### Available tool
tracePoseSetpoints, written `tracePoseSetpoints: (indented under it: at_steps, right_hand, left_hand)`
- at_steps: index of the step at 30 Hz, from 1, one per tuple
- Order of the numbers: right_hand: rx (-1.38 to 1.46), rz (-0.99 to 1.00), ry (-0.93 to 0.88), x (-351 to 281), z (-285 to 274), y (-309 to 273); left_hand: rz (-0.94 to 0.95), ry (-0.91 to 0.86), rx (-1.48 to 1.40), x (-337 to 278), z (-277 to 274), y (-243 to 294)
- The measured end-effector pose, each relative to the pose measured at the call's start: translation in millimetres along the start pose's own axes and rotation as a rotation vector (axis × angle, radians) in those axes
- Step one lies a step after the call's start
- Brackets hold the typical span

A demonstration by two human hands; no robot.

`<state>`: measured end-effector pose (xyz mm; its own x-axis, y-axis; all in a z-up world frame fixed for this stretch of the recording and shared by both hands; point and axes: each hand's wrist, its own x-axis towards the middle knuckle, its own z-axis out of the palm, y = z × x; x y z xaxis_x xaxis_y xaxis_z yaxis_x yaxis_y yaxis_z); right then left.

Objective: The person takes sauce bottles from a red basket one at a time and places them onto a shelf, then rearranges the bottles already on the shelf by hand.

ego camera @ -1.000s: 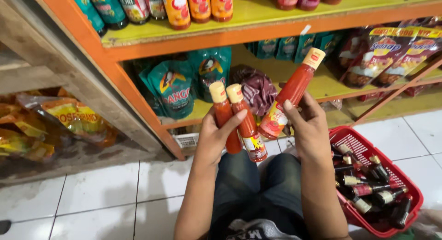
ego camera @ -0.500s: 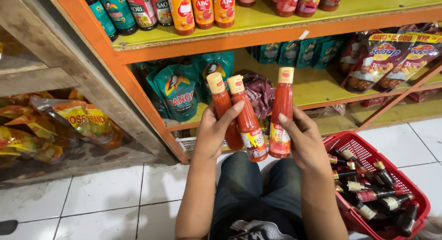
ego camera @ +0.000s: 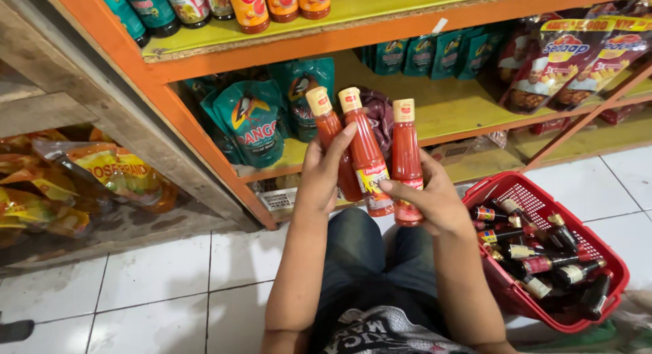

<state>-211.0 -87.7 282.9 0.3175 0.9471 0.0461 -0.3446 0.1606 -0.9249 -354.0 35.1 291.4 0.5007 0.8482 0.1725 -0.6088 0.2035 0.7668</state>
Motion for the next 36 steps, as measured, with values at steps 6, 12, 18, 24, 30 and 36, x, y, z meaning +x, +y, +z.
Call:
tracePoseSetpoints:
  at_steps: [6, 12, 18, 24, 30, 36]
  right_hand:
    - [-0.294, -0.244, 0.082, -6, 11, -11]
    - [-0.331, -0.259, 0.051, -11, 13, -17]
    - [0.145, -0.074, -0.073, -1, -4, -2]
    - [0.348, 0.076, -0.059, -2, 1, -5]
    - [0.405, 0.044, -0.080, -5, 0, -10]
    - [0.415, 0.014, -0.092, -5, -9, -6]
  left_hand:
    - [0.013, 0.007, 0.251, -14, 9, 1]
    - [0.090, -0.137, 0.321, -23, 13, 8]
    - [-0.089, -0.033, 0.033, -23, 2, 8]
    - [-0.063, -0.071, 0.051, -23, -5, 2]
    - [-0.085, -0.075, 0.047, -22, -4, 1]
    - [-0.079, -0.085, 0.075, -22, -1, 1]
